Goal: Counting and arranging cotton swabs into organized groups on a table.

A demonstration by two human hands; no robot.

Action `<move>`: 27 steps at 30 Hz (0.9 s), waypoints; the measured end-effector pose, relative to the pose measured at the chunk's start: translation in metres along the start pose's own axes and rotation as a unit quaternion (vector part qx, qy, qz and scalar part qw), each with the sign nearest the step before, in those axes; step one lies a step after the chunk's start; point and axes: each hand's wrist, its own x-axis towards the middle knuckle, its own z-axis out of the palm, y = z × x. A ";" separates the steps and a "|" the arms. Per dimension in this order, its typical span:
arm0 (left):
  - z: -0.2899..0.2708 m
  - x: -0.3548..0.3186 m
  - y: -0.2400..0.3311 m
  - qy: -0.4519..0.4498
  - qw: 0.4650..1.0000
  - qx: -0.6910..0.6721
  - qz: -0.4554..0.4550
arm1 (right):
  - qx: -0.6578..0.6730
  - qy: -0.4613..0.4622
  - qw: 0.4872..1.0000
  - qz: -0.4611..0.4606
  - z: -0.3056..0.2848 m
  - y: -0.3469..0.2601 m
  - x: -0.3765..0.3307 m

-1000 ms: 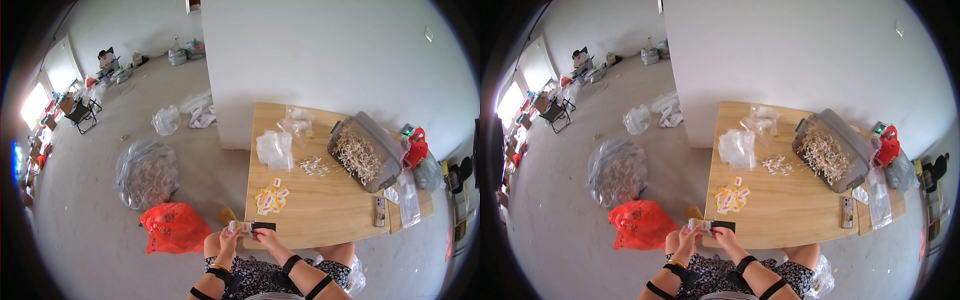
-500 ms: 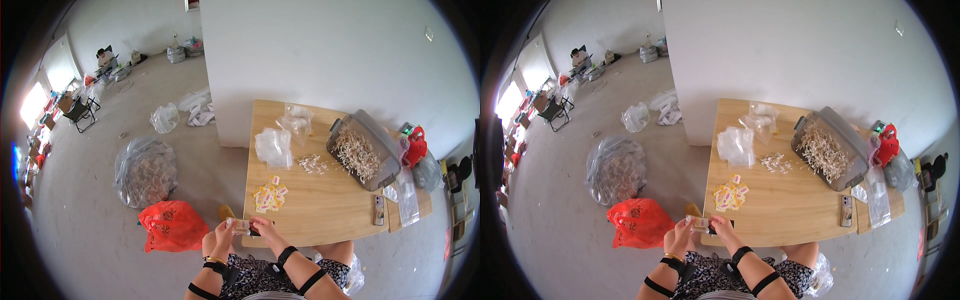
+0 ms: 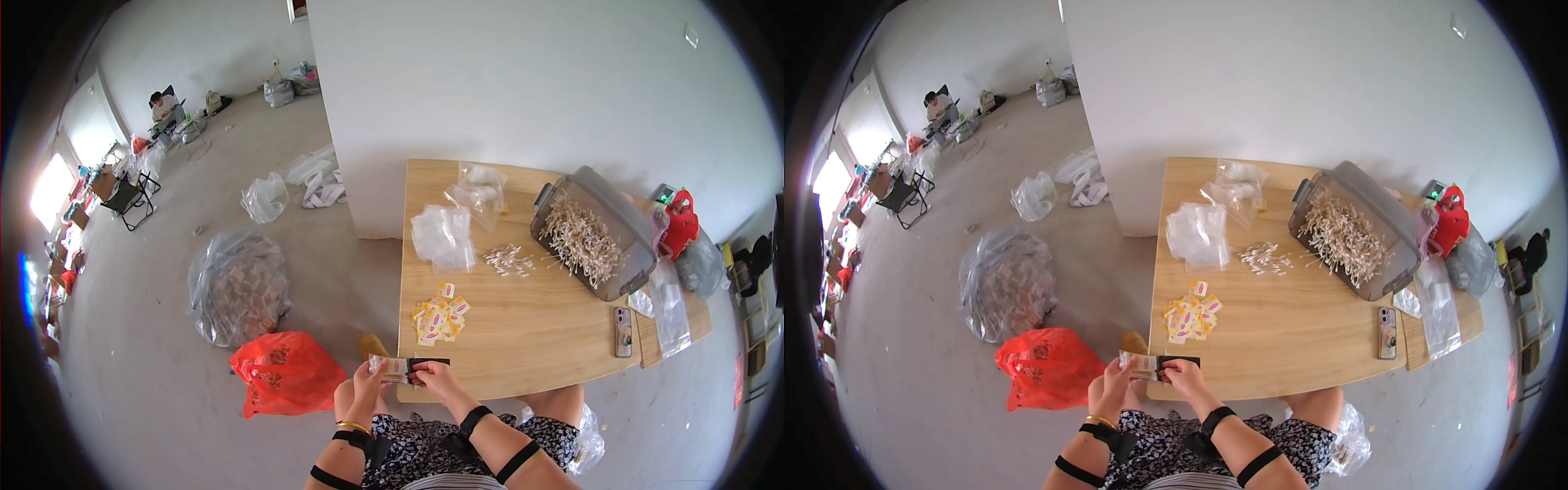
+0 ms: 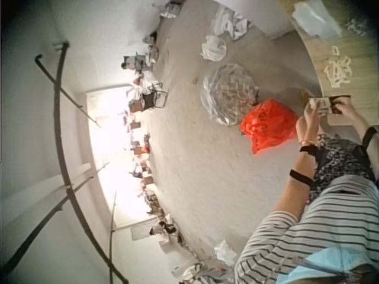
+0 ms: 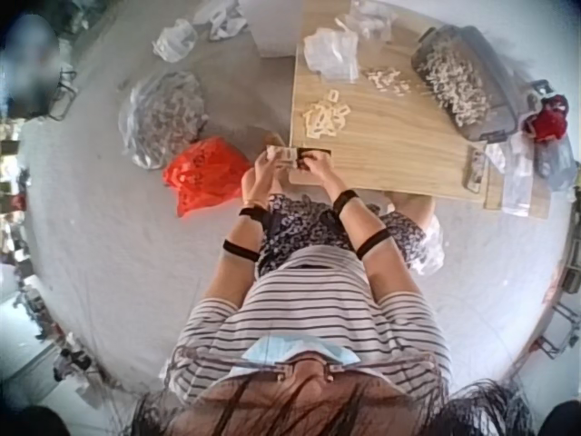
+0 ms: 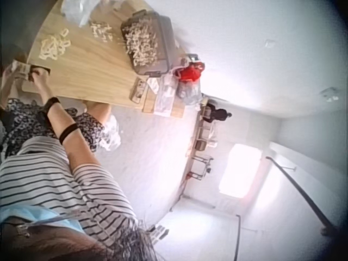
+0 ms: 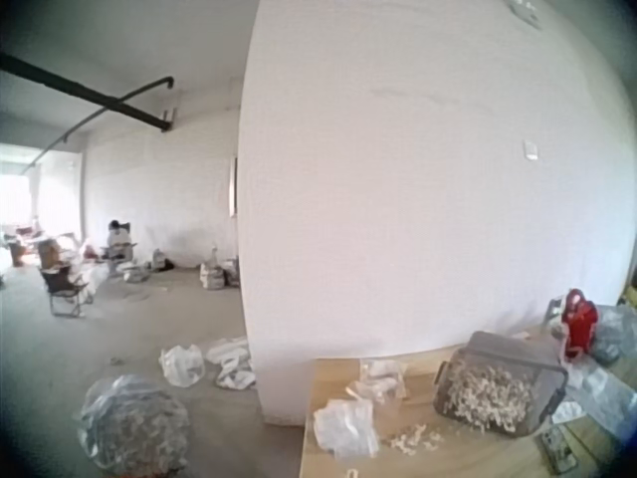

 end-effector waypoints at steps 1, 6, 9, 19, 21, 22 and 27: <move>-0.002 -0.004 -0.002 -0.007 0.999 -0.041 -0.023 | -0.010 0.003 1.000 -0.013 0.001 0.000 0.000; -0.011 -0.001 -0.024 0.013 0.988 -0.145 -0.060 | -0.080 -0.005 0.996 -0.036 0.034 0.002 0.013; -0.018 0.002 -0.025 -0.003 0.979 -0.187 -0.080 | -0.037 0.011 0.999 -0.026 0.046 0.003 0.017; -0.043 -0.022 0.029 0.054 0.951 -0.304 0.011 | 0.025 -0.116 0.987 -0.106 0.087 -0.034 -0.006; -0.042 -0.033 0.040 0.025 0.937 -0.348 0.017 | -0.004 -0.116 0.984 -0.138 0.083 -0.048 -0.019; -0.043 -0.038 0.044 0.023 0.937 -0.347 0.024 | -0.004 -0.119 0.982 -0.144 0.078 -0.060 -0.029; -0.011 -0.092 0.087 -0.153 0.919 -0.364 0.007 | -0.048 -0.104 0.968 -0.222 0.035 -0.103 -0.083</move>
